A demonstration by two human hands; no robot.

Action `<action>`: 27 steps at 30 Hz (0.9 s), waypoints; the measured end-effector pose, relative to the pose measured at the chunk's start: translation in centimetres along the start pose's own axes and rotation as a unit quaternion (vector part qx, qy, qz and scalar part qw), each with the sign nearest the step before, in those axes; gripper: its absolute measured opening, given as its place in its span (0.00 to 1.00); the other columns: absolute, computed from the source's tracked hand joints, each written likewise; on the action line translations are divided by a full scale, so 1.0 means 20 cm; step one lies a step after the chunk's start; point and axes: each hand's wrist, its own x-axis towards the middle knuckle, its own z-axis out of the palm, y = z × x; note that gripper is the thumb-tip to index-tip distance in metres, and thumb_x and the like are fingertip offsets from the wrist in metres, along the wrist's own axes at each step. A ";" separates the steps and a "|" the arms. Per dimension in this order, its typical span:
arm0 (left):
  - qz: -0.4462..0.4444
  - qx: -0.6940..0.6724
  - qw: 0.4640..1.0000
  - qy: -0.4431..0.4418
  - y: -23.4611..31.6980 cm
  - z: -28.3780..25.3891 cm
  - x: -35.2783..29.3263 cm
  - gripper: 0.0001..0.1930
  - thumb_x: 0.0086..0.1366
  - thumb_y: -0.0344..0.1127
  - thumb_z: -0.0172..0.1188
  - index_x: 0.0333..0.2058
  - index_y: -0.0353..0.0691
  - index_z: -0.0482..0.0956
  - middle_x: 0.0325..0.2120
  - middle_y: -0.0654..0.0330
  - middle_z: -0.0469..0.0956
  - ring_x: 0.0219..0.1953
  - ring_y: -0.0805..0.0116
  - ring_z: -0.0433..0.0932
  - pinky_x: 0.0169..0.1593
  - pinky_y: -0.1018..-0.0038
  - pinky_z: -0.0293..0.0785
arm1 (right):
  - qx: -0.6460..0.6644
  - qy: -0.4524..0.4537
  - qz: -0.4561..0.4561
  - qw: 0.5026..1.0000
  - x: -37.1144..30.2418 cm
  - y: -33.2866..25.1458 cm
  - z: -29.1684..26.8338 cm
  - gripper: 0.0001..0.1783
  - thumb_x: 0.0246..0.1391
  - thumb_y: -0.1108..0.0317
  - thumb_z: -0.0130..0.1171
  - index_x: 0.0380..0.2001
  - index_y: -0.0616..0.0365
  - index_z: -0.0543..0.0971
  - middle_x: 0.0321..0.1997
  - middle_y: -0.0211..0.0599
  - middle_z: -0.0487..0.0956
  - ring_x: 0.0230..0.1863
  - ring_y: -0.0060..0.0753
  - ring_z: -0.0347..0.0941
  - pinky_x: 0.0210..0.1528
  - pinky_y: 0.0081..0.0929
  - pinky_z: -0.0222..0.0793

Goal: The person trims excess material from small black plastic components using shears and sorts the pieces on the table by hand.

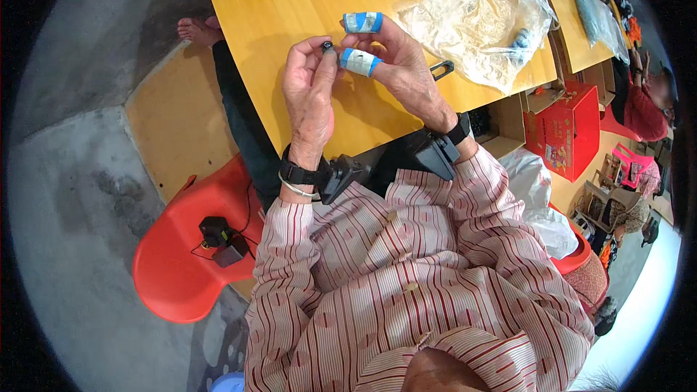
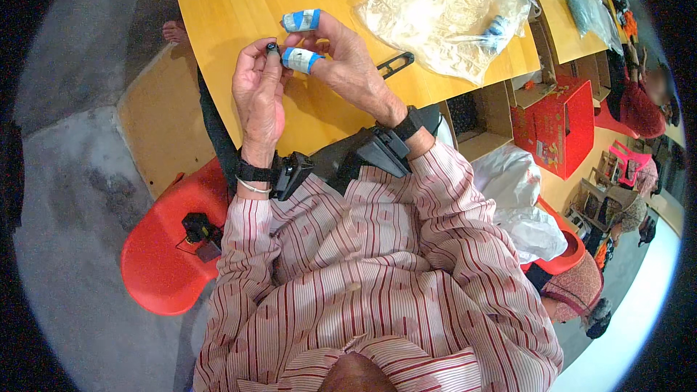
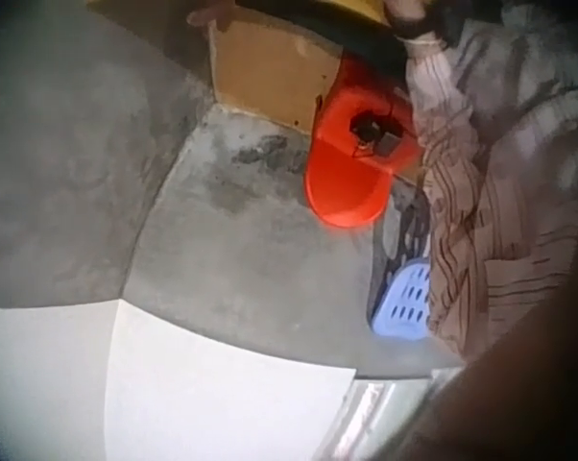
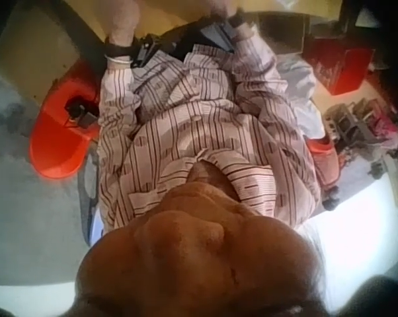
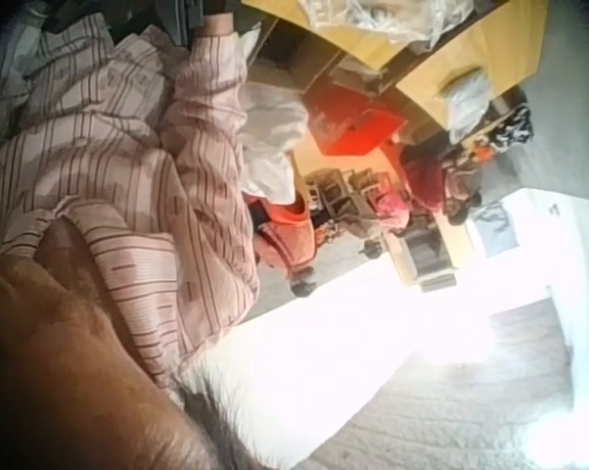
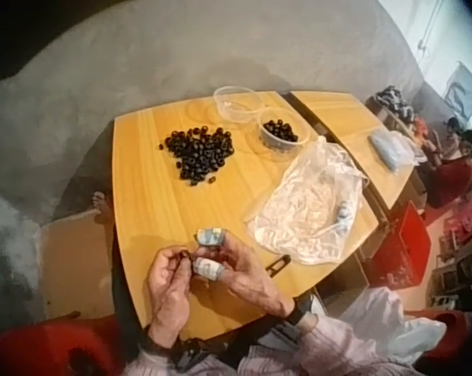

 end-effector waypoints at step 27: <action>-0.036 -0.078 0.996 -0.031 0.08 0.02 -0.06 0.10 0.65 0.31 0.53 0.44 0.38 0.69 0.36 0.62 0.75 0.39 0.74 0.74 0.42 0.79 0.68 | -0.295 -0.014 -0.258 0.920 -0.06 -0.11 -0.01 0.18 0.46 0.72 0.62 0.43 0.56 0.75 0.35 0.33 0.78 0.36 0.34 0.71 0.39 0.28 0.71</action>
